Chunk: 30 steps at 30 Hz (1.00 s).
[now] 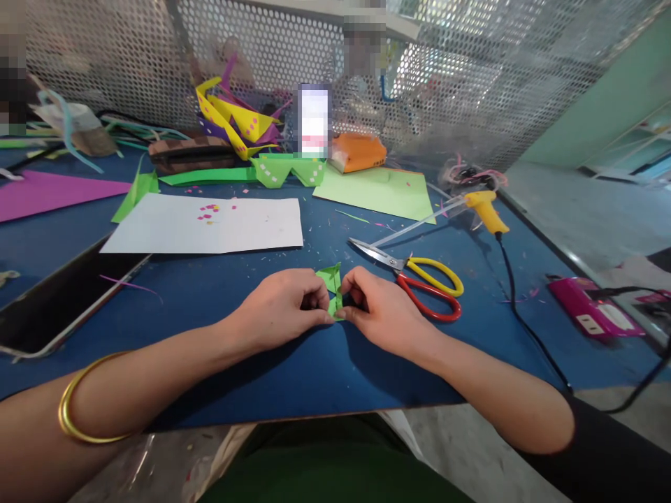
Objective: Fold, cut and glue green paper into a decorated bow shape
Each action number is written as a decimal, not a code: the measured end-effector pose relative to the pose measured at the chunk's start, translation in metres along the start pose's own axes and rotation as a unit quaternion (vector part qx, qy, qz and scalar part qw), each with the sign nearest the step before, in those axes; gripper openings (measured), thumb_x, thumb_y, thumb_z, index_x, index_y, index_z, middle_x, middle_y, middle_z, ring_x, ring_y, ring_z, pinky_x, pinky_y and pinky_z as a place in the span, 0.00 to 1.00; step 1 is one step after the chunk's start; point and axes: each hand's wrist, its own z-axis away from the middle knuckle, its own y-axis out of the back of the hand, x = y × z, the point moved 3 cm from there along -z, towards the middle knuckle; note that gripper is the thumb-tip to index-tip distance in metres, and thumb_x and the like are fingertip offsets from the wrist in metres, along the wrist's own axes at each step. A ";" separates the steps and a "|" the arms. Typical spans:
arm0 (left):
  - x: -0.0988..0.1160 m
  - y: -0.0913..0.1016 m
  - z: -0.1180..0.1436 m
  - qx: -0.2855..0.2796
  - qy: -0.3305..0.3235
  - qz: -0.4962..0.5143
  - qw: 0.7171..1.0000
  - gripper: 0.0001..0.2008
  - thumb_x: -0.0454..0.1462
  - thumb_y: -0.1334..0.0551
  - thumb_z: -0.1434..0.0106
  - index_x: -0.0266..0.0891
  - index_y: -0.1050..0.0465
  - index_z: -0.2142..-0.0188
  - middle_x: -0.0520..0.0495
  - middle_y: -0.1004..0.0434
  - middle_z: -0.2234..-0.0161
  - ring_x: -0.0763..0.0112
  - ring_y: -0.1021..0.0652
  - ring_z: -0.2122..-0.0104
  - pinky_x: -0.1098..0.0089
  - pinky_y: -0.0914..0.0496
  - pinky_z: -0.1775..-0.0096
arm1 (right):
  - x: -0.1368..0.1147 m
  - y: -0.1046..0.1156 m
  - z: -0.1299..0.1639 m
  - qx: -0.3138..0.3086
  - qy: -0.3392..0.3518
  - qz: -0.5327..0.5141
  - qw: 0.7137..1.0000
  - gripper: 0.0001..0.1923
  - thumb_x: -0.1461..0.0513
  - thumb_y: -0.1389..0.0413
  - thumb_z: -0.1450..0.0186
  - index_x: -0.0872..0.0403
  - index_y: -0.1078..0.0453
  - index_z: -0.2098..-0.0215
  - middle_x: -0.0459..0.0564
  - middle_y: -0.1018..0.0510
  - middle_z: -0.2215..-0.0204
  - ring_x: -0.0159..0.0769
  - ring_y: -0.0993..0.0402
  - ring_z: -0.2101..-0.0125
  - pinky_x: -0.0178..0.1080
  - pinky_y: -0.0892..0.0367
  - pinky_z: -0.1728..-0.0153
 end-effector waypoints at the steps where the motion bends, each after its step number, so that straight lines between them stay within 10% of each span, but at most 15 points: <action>1: 0.000 -0.001 0.000 0.004 -0.001 -0.008 1.000 0.04 0.36 0.34 0.46 0.40 0.27 0.74 0.55 0.31 0.76 0.73 0.30 0.74 0.74 0.40 0.72 | 0.000 0.000 0.000 0.000 0.001 -0.001 1.000 0.12 0.64 0.40 0.41 0.50 0.38 0.63 0.39 0.31 0.76 0.31 0.36 0.75 0.35 0.51 0.76; 30: -0.007 0.015 -0.002 0.047 0.054 0.058 0.996 0.14 0.45 0.41 0.40 0.39 0.27 0.75 0.53 0.31 0.79 0.71 0.31 0.76 0.71 0.41 0.72 | 0.001 0.000 0.004 0.012 0.075 -0.088 0.993 0.09 0.65 0.36 0.42 0.52 0.33 0.71 0.42 0.31 0.72 0.30 0.34 0.72 0.32 0.41 0.72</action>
